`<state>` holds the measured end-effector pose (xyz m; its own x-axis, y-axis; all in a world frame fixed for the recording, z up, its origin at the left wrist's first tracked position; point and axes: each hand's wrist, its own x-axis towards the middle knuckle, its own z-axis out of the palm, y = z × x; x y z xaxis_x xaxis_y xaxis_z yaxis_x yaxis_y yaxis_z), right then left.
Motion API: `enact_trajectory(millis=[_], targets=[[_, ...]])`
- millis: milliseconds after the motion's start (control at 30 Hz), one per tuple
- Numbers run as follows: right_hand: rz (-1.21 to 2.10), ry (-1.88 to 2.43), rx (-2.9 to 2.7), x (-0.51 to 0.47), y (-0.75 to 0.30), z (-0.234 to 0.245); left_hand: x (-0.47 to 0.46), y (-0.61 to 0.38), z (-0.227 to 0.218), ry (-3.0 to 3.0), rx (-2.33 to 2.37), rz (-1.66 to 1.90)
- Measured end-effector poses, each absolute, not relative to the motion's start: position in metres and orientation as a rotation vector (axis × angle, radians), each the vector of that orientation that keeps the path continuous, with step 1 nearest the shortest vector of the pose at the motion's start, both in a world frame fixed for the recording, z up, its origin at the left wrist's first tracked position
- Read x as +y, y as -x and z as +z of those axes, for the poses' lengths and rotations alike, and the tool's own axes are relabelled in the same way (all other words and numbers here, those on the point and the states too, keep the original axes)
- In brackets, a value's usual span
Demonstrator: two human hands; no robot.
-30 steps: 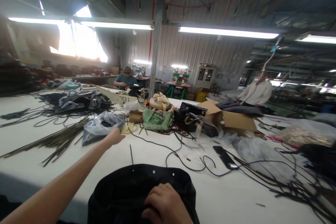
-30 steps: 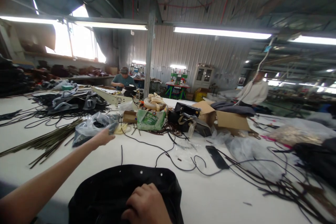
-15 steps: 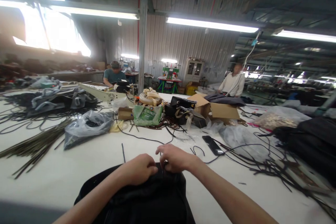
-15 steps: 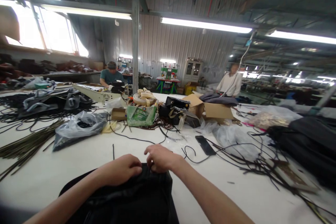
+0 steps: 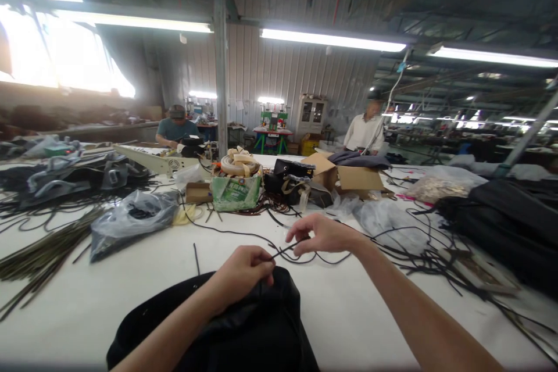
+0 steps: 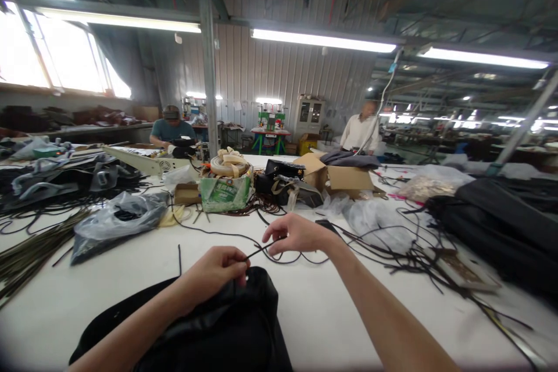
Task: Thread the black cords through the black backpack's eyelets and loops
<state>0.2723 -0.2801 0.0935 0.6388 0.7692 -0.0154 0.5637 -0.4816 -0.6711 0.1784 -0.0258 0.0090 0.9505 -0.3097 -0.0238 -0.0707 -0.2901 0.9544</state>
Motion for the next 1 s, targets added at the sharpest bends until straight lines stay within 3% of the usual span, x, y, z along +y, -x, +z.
enact_trajectory(millis=[300,467,600,800,1000], targets=[[0.357,2.093,-0.707,-0.369,-0.254,0.099,0.028,-0.144,0.072,-1.694,-0.306,-0.356],[0.141,2.151,-1.114,-0.313,-0.215,0.105,0.006,-0.15,0.081,-1.844,-0.178,-0.492],[-0.061,2.146,-1.299,-0.258,-0.194,0.116,-0.039,-0.155,0.096,-1.862,-0.4,-0.36],[0.11,1.864,-1.037,-0.268,-0.2,0.113,-0.019,-0.152,0.083,-1.896,-0.308,-0.414],[0.044,1.821,-1.082,-0.263,-0.198,0.077,-0.011,-0.144,0.075,-1.748,-0.325,-0.583]])
